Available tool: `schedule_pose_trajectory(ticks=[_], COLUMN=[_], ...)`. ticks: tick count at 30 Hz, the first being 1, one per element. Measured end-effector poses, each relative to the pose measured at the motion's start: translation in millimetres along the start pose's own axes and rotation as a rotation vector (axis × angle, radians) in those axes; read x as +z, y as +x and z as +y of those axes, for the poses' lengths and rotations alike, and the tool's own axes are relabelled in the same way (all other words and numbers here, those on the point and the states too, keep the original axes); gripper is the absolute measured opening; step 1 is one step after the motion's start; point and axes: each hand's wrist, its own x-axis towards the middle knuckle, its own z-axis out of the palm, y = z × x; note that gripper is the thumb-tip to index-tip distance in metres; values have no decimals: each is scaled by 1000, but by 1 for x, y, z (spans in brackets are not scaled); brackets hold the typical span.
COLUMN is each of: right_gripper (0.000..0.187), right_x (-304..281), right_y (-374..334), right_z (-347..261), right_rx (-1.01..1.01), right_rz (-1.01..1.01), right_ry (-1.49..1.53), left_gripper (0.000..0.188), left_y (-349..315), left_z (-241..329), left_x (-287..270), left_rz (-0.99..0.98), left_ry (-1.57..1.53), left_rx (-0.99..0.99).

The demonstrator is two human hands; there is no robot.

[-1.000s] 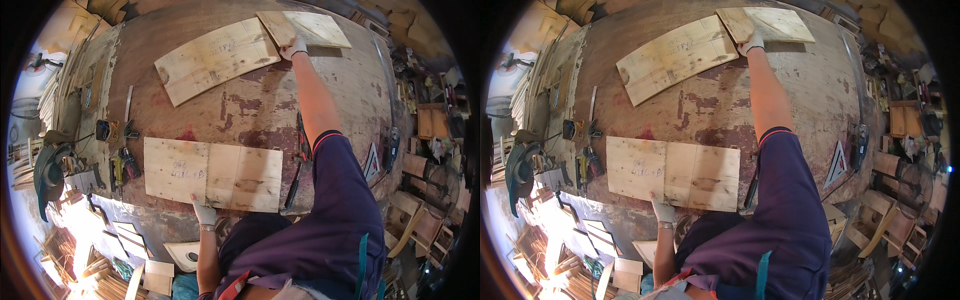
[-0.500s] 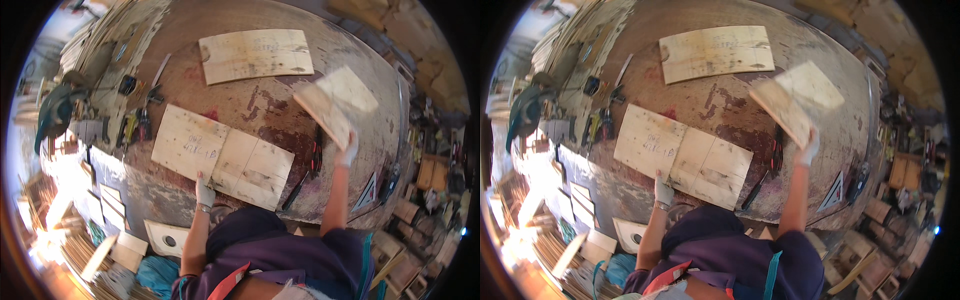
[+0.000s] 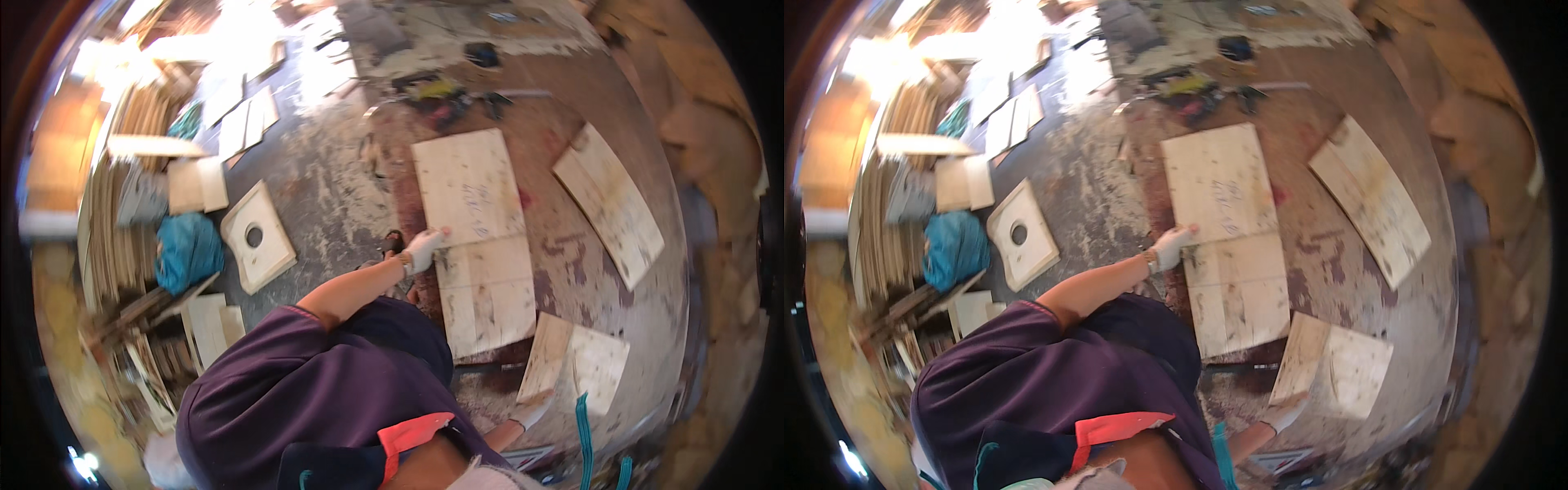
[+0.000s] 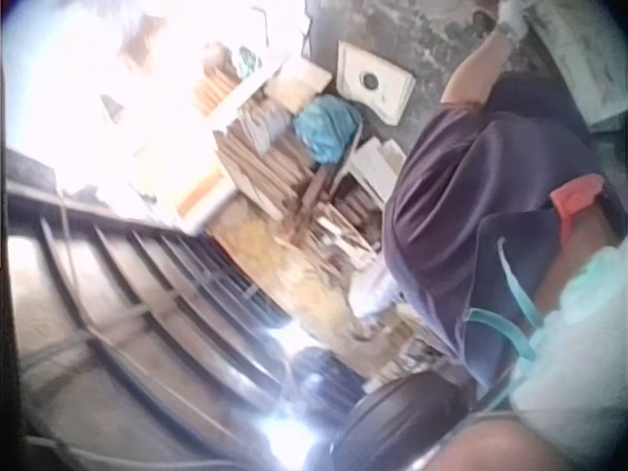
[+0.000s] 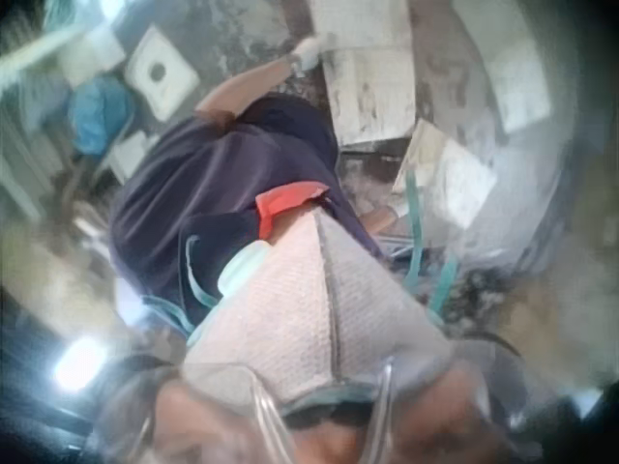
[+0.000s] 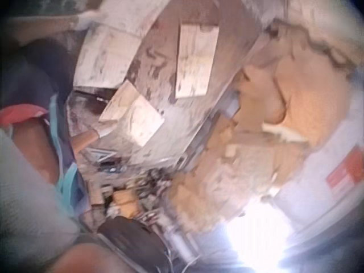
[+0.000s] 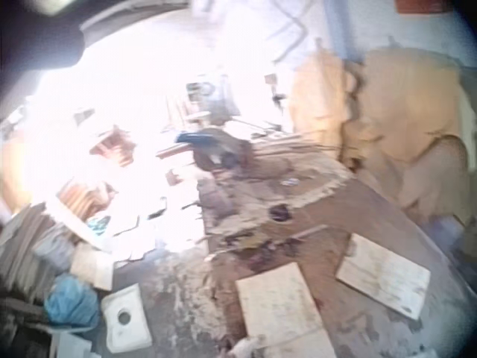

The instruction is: The person aligns and staples wooden boards together on a workbench, then marks them with a pen. They later move to a table saw and cut the assembled boards.

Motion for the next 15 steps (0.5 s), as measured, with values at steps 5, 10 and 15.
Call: schedule_pose_trajectory(ticks=[5, 10, 15], right_gripper=[52, 41, 30], right_x=[32, 55, 160], right_y=[35, 82, 154], right_z=[-24, -65, -76], right_rx=[-44, -234, -281], right_rz=[-20, -23, -249], right_ry=[-60, -219, -140], left_gripper=[51, 38, 31], left_y=[-48, -94, -130], left_z=[15, 49, 75], left_x=[15, 8, 0], left_rz=[-79, -18, 36], left_ry=[-66, 344, 40], left_rx=[213, 277, 260])
